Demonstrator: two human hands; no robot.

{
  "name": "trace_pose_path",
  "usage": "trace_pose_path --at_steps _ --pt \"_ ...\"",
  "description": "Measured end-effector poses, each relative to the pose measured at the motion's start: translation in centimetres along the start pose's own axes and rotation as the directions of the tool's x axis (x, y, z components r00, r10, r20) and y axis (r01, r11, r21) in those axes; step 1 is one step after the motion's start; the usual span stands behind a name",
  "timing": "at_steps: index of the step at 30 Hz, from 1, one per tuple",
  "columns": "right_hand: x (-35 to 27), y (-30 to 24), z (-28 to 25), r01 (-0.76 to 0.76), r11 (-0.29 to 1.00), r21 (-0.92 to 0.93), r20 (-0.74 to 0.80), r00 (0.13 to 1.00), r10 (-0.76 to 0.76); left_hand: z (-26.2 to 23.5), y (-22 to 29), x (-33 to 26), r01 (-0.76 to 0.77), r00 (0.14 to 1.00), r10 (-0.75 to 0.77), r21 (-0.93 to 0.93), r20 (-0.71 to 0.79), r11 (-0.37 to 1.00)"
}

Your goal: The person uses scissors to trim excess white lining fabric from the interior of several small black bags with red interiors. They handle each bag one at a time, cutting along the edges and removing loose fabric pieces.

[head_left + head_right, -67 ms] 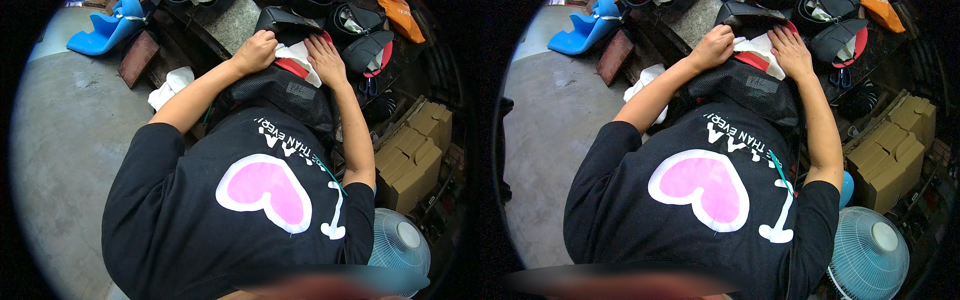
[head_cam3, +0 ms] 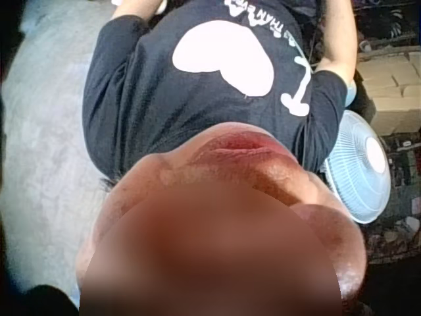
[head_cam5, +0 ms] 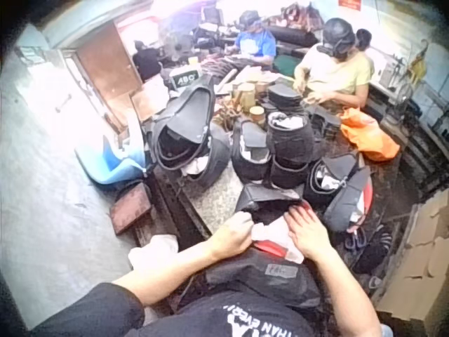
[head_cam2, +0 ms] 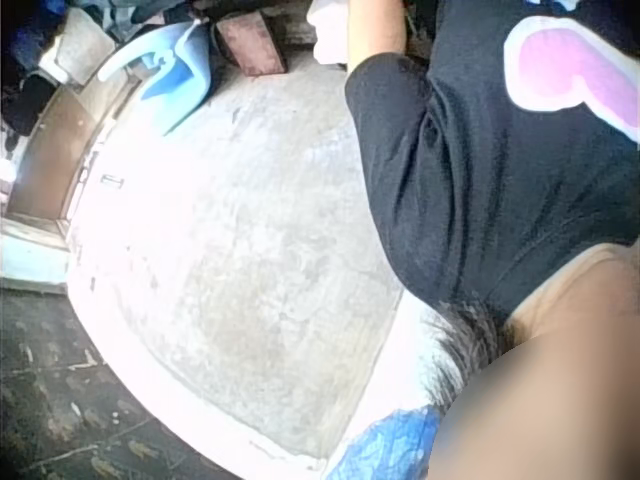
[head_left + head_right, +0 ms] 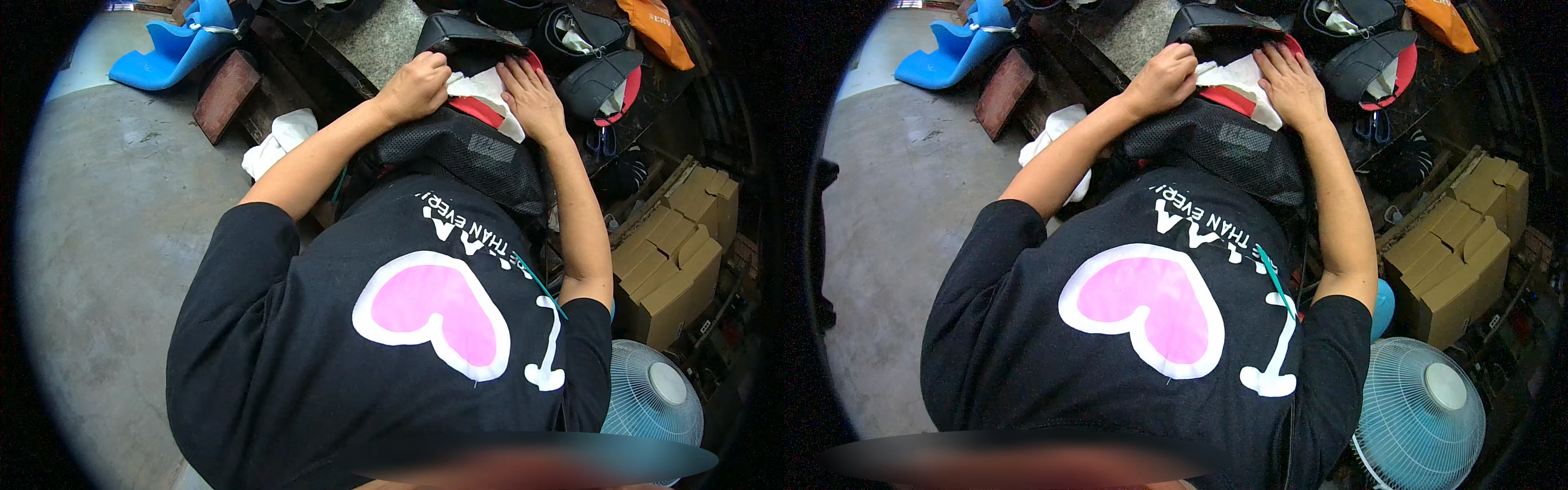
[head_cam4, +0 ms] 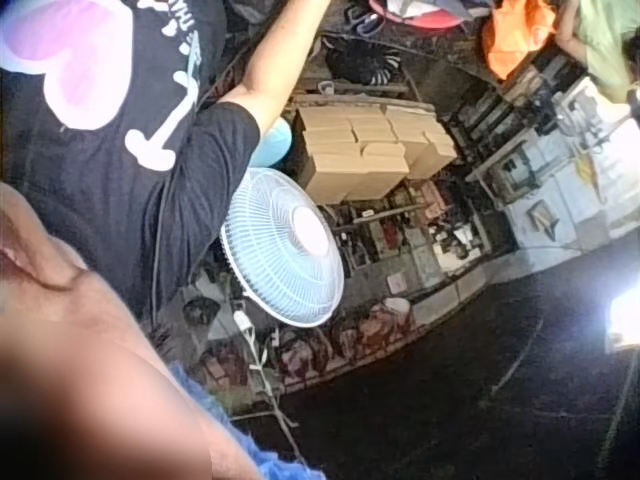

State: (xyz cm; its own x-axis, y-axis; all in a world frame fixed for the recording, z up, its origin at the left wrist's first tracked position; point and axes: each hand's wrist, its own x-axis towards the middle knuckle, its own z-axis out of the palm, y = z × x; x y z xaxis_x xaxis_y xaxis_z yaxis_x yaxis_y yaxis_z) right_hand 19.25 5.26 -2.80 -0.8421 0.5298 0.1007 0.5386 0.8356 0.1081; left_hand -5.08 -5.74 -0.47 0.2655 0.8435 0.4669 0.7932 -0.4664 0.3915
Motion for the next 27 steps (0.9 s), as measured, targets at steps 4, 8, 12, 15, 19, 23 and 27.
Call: trace_pose_path --at_steps 4,8,12,15,19,23,27 --pt "0.0 -0.3 -0.1 0.005 1.000 0.000 -0.021 1.000 -0.005 -0.4 0.0 -0.4 0.074 0.996 -0.072 -0.023 0.050 0.997" --pt "0.1 -0.8 -1.0 -0.009 1.000 -0.028 -0.009 1.000 0.009 0.2 -1.5 0.8 0.144 0.988 -0.150 0.131 0.037 0.981" --pt "0.2 -1.0 -2.3 -0.029 0.988 0.150 -0.091 0.995 0.043 -1.0 -4.9 2.1 0.132 0.989 -0.143 0.291 0.020 0.948" --pt "0.4 -0.9 -2.5 -0.055 0.958 0.281 -0.092 0.992 0.084 -2.1 -5.7 2.2 0.162 0.969 -0.208 0.292 0.133 0.942" --pt "0.9 -0.4 -2.0 -0.056 0.908 0.416 -0.086 0.991 0.100 -1.9 -3.6 3.7 -0.037 0.971 -0.067 0.420 0.230 0.907" --pt "1.7 0.0 -1.5 -0.116 0.863 0.491 -0.054 0.985 0.163 -0.6 -1.7 7.4 -0.124 0.925 0.073 0.114 0.373 0.986" --pt "3.6 -0.7 -1.5 -0.388 0.677 0.626 0.033 0.880 0.474 1.7 -1.8 9.8 0.195 0.756 -0.326 0.280 0.568 0.940"
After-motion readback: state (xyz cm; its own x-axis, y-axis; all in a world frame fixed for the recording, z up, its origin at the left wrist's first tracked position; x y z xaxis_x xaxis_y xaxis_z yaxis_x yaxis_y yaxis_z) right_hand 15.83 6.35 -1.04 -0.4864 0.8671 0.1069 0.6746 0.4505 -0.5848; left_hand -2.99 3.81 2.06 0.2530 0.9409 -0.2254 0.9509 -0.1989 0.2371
